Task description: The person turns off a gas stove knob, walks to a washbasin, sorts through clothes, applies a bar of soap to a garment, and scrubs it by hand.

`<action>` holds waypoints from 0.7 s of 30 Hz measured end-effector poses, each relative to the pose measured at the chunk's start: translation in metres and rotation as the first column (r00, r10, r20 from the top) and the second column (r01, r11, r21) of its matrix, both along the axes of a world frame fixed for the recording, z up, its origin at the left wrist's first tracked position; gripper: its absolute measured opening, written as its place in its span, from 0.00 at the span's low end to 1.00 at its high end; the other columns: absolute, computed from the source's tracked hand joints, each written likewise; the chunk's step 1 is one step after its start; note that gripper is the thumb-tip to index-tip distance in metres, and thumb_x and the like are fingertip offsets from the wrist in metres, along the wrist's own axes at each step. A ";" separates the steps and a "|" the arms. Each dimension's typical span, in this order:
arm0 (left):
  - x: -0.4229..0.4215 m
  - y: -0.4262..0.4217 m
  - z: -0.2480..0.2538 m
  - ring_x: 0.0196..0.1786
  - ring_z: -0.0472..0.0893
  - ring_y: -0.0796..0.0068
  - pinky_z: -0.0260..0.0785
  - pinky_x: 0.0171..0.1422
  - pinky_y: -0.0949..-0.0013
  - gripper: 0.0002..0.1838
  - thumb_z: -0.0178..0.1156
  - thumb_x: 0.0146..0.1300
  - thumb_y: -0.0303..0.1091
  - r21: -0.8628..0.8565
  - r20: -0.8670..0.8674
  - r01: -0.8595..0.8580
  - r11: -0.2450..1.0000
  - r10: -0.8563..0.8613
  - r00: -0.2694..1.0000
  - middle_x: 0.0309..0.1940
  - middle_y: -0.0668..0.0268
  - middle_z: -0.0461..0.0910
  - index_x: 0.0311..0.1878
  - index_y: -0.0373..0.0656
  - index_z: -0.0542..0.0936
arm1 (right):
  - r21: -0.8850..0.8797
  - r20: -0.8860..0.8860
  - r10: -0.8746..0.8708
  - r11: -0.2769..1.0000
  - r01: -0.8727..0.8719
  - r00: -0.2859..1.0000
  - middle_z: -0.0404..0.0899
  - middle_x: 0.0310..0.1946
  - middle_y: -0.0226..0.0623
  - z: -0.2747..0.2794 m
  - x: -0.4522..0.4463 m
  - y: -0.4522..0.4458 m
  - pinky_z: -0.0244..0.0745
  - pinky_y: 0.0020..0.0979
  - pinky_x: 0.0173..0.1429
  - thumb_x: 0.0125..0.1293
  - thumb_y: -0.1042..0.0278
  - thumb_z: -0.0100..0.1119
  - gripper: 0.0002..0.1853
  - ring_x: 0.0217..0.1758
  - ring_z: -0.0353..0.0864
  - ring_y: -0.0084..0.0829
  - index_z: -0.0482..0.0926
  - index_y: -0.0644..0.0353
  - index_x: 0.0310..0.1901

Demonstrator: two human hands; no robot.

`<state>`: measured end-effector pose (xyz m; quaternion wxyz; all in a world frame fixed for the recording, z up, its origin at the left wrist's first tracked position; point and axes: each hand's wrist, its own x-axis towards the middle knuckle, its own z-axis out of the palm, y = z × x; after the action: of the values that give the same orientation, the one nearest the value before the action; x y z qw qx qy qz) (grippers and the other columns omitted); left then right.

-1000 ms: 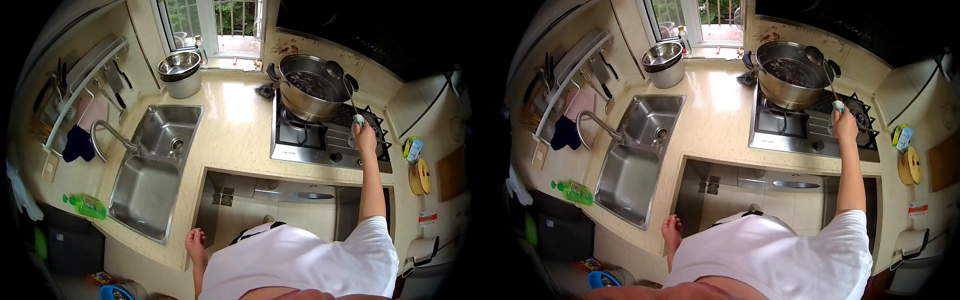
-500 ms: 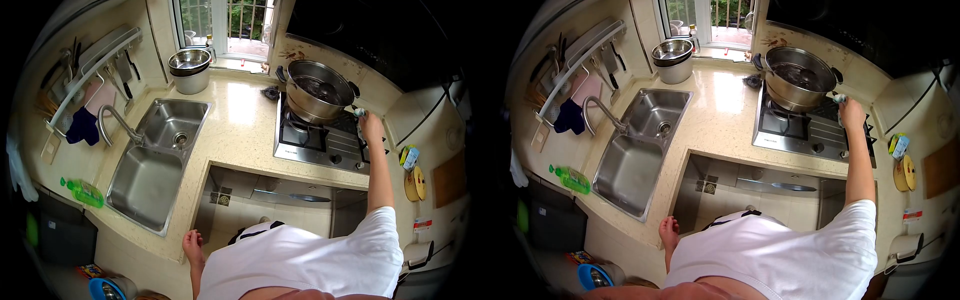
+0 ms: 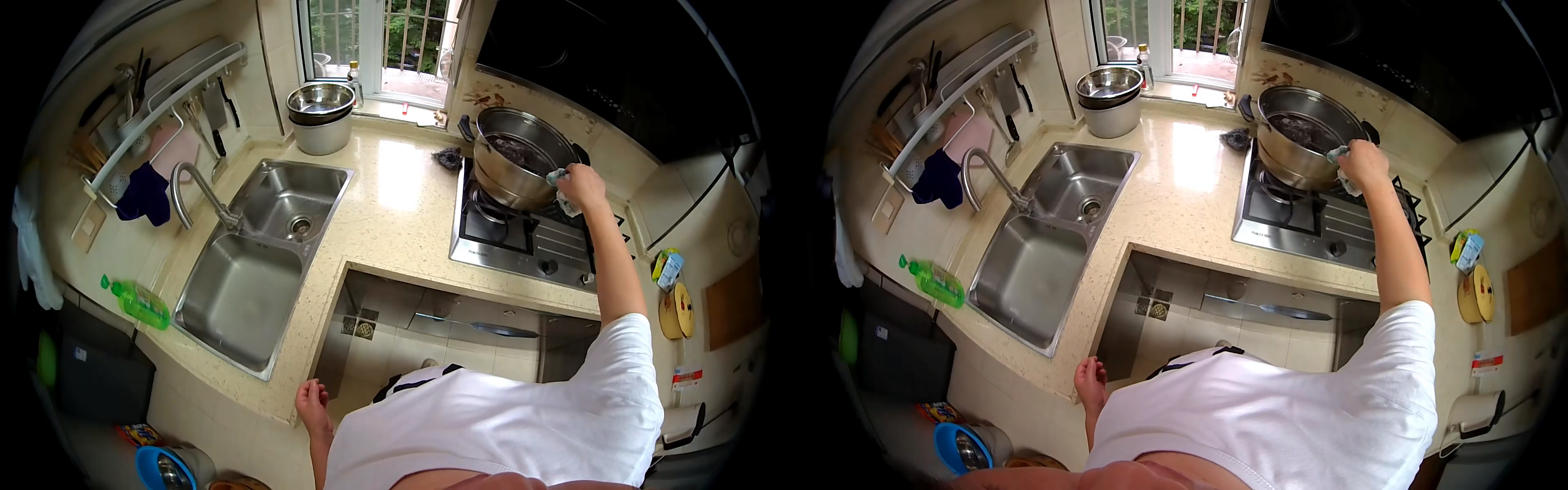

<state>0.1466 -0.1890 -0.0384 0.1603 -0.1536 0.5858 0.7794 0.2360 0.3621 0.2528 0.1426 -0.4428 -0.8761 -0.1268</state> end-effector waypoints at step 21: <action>0.003 0.002 -0.004 0.24 0.70 0.88 0.63 0.26 0.84 0.04 0.53 0.64 0.32 -0.020 0.005 0.034 0.999 -0.034 0.999 0.25 0.73 0.75 0.37 0.44 0.76 | -0.055 -0.236 0.101 0.992 -0.117 0.967 0.78 0.35 0.50 -0.011 0.008 0.010 0.71 0.43 0.45 0.53 0.62 0.52 0.15 0.41 0.76 0.49 0.79 0.62 0.38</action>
<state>0.1496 -0.1866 -0.0428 0.1731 -0.1470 0.5958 0.7704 0.2442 0.3717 0.2418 0.2357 -0.4106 -0.8801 -0.0360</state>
